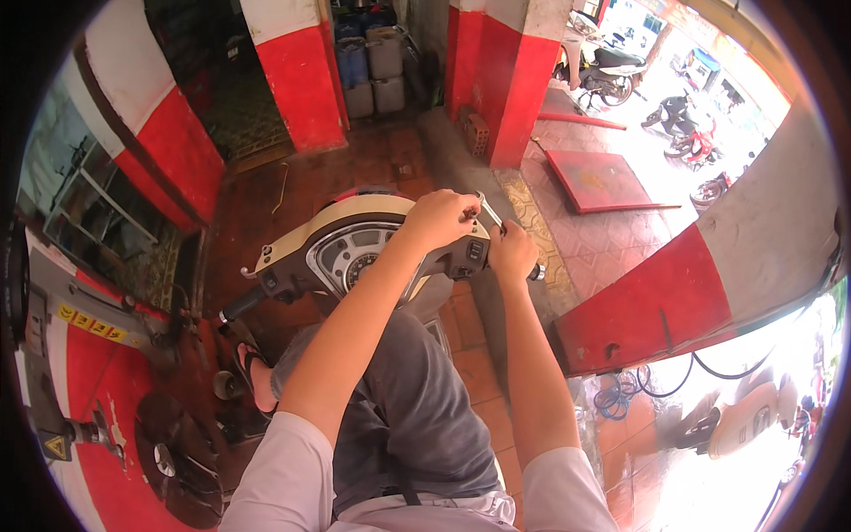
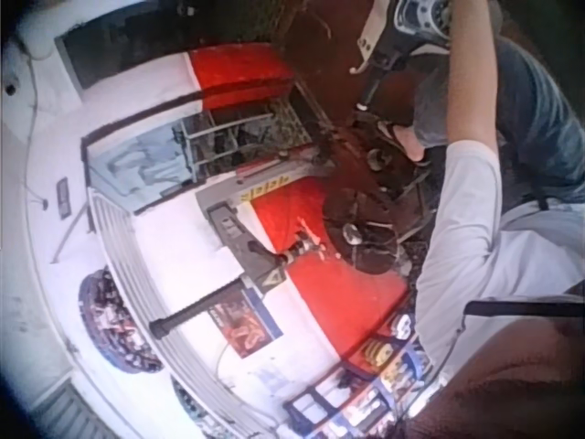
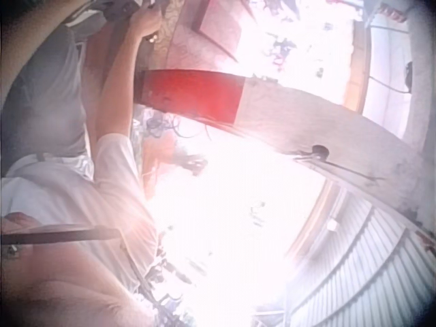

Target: The person uses a wrench to tighten or loosen bolts on a scooter's handlebars and then attaches a side mirror by hand.

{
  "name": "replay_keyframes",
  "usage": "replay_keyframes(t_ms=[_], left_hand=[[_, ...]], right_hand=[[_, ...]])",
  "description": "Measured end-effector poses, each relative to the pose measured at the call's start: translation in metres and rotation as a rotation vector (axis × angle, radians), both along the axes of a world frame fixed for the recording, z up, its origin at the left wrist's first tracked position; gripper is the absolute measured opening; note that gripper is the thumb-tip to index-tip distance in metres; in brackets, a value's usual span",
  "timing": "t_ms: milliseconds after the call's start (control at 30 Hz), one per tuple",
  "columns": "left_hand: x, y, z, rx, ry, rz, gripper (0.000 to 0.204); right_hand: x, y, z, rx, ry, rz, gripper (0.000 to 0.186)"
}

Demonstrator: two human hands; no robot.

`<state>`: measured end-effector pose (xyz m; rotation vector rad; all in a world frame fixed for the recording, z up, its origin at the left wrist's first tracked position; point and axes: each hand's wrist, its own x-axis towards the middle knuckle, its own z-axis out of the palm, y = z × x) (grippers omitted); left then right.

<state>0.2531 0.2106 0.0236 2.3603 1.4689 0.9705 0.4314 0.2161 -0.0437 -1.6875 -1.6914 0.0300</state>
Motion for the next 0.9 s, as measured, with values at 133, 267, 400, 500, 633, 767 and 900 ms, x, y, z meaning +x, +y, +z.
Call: replay_keyframes(t_ms=[133,267,400,500,633,767,900], left_hand=[[0.000,0.001,0.003,-0.071,0.022,0.031,0.020],[0.000,0.000,0.007,-0.135,-0.044,0.042,0.021],[0.001,0.004,0.008,-0.135,0.003,0.010,0.021],[0.004,0.008,0.007,-0.100,-0.003,-0.014,0.019],[-0.004,0.019,0.006,-0.063,0.034,-0.109,0.019],[-0.004,0.019,0.006,-0.092,0.023,-0.167,0.021],[-0.002,0.018,0.003,-0.104,-0.009,-0.207,0.020]], right_hand=[[0.000,0.000,0.002,-0.019,0.016,-0.007,0.026],[0.000,0.000,0.002,-0.024,0.004,-0.016,0.026],[0.002,0.002,0.000,-0.018,0.019,-0.014,0.027],[0.005,0.002,-0.002,-0.014,0.019,-0.005,0.027],[0.002,0.003,-0.001,-0.040,0.050,-0.024,0.027],[0.003,0.003,-0.001,-0.033,0.038,-0.013,0.026],[0.004,0.002,0.001,-0.056,0.034,-0.024,0.027]])
